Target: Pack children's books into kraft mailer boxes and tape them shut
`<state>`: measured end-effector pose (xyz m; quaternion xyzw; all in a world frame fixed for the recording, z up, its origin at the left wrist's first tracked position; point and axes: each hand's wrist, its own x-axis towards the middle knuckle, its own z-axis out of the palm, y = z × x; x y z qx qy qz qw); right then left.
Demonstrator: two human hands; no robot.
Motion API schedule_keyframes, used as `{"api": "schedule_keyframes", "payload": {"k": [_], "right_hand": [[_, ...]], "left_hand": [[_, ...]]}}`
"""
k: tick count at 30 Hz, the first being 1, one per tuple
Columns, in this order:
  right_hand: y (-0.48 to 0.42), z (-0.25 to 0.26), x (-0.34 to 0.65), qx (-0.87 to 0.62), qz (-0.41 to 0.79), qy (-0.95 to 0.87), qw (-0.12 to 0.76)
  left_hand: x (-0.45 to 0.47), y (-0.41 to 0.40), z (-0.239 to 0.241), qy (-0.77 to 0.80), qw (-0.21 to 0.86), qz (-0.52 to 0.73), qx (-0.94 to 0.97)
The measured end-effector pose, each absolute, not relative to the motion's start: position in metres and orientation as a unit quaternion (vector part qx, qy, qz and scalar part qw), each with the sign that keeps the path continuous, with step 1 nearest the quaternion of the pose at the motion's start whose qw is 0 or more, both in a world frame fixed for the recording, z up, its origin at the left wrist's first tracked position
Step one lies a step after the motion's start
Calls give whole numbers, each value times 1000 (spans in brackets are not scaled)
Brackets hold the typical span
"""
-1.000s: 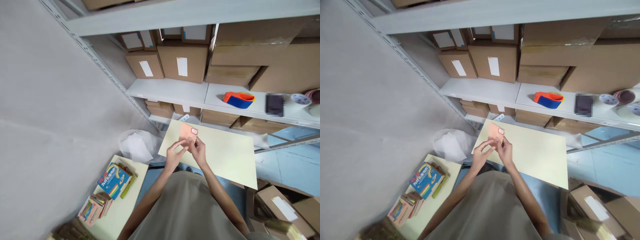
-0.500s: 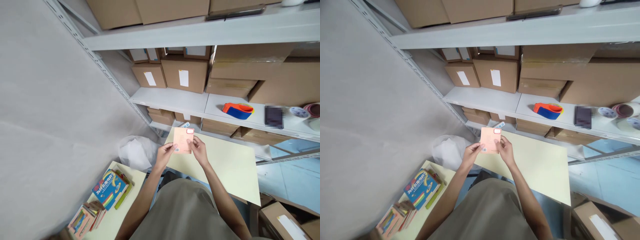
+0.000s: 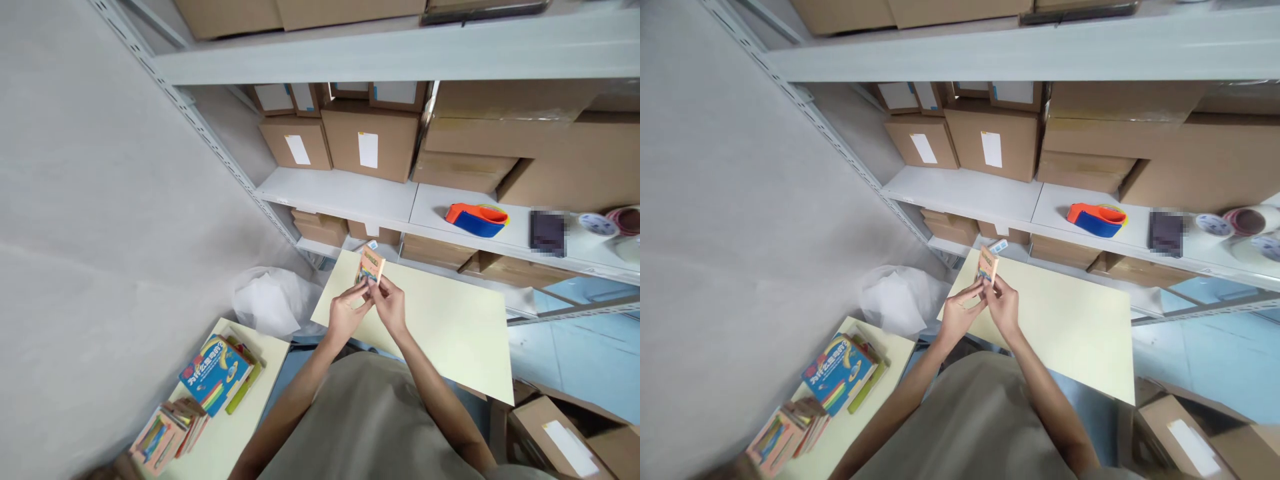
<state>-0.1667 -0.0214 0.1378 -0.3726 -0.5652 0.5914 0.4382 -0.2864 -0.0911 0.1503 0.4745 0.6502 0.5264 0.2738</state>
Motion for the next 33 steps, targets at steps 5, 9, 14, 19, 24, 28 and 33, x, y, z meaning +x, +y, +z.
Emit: {"api": "schedule_keyframes", "payload": {"k": [5, 9, 14, 19, 24, 28, 33], "right_hand": [[-1, 136, -145, -350, 600, -592, 408], [3, 144, -137, -319, 627, -602, 377], [2, 145, -143, -302, 648, -584, 385], [0, 152, -145, -304, 624, -588, 417], [-1, 168, -139, -246, 563, -645, 454], [-2, 170, -138, -219, 557, -658, 457], [-4, 162, -141, -210, 557, -654, 466]], "left_hand": [[-330, -83, 146, 669, 316, 543, 398], [-354, -83, 157, 622, 435, 551, 347], [-358, -88, 169, 604, 422, 565, 372], [-361, -90, 177, 612, 355, 556, 437], [-363, -98, 200, 604, 233, 551, 526], [-367, -104, 206, 596, 202, 557, 542], [-369, -107, 197, 583, 266, 609, 468]]}}
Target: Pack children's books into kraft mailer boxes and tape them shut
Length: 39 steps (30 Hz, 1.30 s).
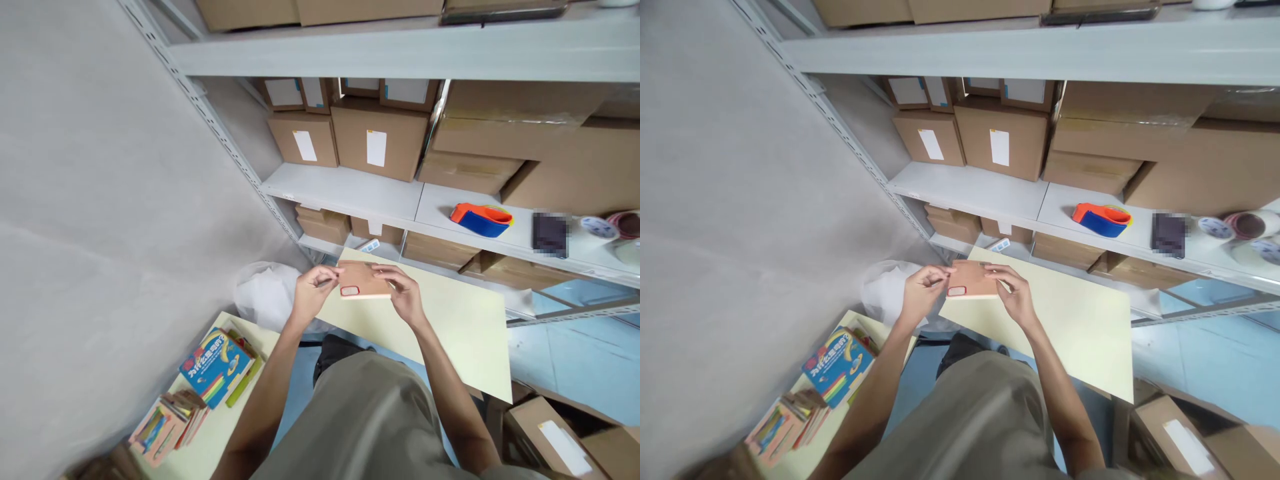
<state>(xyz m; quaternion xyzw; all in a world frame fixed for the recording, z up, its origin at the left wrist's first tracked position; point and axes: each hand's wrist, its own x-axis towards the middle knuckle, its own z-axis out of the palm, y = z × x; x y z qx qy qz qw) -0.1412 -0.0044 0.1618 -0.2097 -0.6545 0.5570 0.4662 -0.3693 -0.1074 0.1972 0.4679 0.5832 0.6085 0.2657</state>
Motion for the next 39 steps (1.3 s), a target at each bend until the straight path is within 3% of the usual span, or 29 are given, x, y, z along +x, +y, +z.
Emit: {"api": "schedule_keyframes", "payload": {"k": [6, 14, 26, 39], "right_hand": [[-8, 152, -148, -284, 579, -603, 469], [-9, 151, -145, -285, 549, -653, 437], [-22, 174, -160, -323, 606, -607, 400], [-14, 118, -177, -327, 667, -537, 399]], "left_hand": [[-374, -116, 194, 603, 357, 571, 427], [-381, -127, 188, 602, 350, 557, 454], [-363, -121, 211, 651, 299, 544, 437], [-354, -122, 198, 665, 205, 544, 469]]}}
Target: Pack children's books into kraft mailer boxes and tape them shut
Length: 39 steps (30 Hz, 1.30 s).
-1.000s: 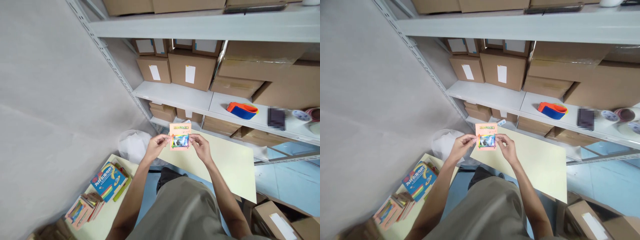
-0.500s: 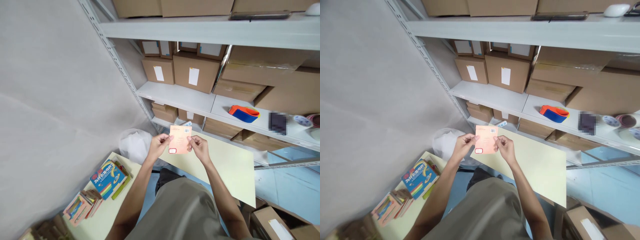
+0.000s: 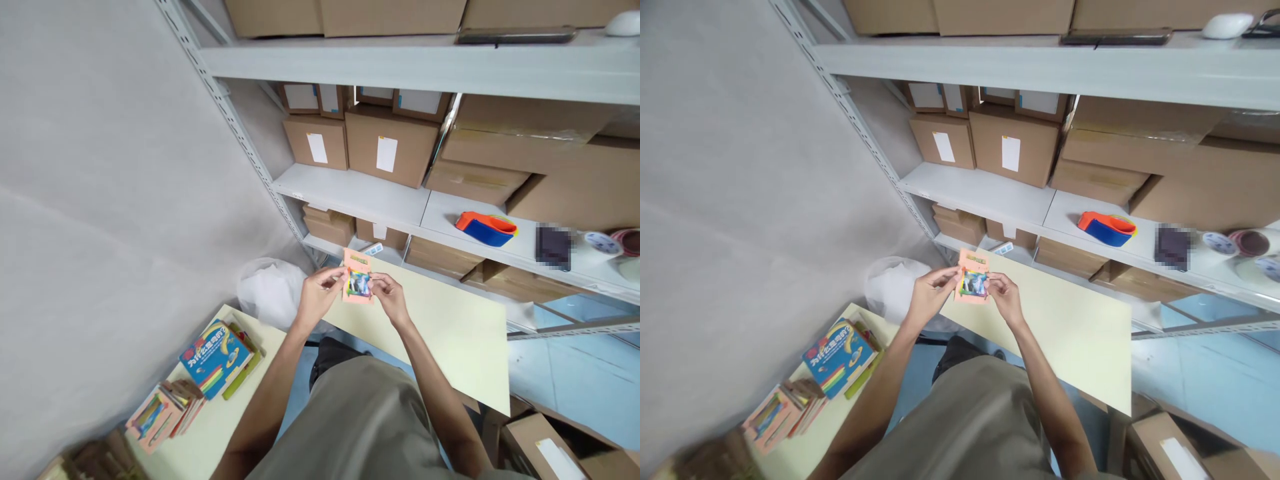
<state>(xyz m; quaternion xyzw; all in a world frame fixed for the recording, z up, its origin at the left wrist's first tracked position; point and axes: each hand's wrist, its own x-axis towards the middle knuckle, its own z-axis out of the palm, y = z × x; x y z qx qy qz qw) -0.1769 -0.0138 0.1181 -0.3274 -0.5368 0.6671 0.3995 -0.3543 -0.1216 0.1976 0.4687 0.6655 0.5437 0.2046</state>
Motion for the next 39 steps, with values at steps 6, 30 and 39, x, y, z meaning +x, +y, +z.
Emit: {"api": "schedule_keyframes", "payload": {"k": [6, 30, 39], "right_hand": [[-6, 111, -194, -326, 678, -513, 413], [2, 146, -181, -382, 562, -601, 420], [-45, 173, -202, -237, 348, -816, 397]], "left_hand": [[-318, -122, 201, 662, 153, 466, 568], [-356, -95, 168, 650, 297, 639, 285], [-363, -84, 133, 594, 321, 706, 214]]}}
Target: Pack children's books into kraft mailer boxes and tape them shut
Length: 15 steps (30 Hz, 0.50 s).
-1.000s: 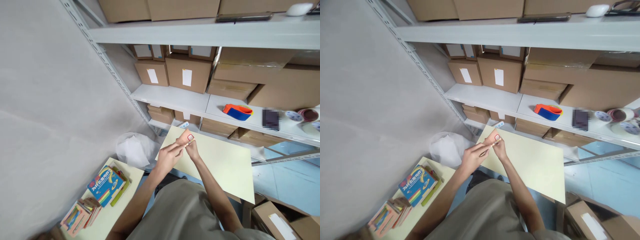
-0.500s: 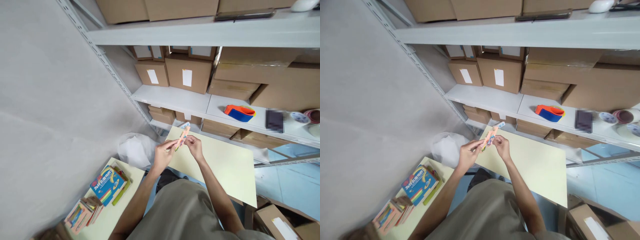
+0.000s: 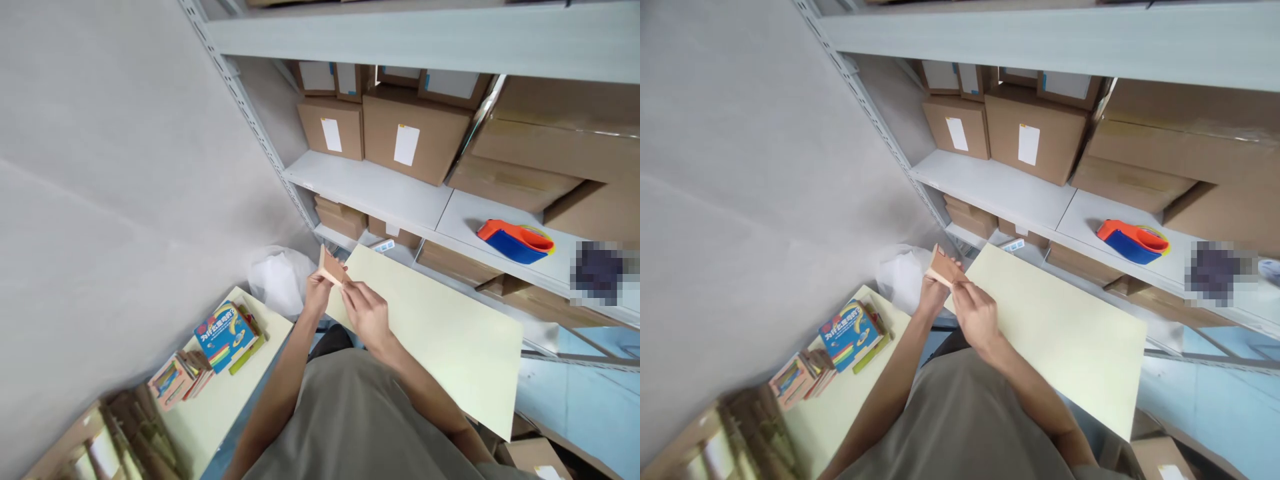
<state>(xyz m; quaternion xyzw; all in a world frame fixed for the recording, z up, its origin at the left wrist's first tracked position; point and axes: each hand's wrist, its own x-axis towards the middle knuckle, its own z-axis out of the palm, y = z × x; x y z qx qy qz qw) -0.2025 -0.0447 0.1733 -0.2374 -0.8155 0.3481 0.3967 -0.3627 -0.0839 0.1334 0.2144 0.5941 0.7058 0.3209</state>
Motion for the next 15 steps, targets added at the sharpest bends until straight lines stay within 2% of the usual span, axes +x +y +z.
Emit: {"api": "schedule_keyframes", "payload": {"k": [4, 8, 12, 15], "right_hand": [[-53, 164, -214, -217, 311, -848, 369], [-40, 152, -227, -233, 371, -826, 355], [3, 111, -236, -369, 488, -705, 359], [28, 61, -236, -482, 554, -601, 316]], "left_hand": [[-370, -81, 131, 608, 318, 690, 230], [-389, -75, 122, 641, 327, 648, 250], [-416, -71, 94, 692, 305, 602, 256], [-426, -71, 62, 731, 339, 520, 282]]}}
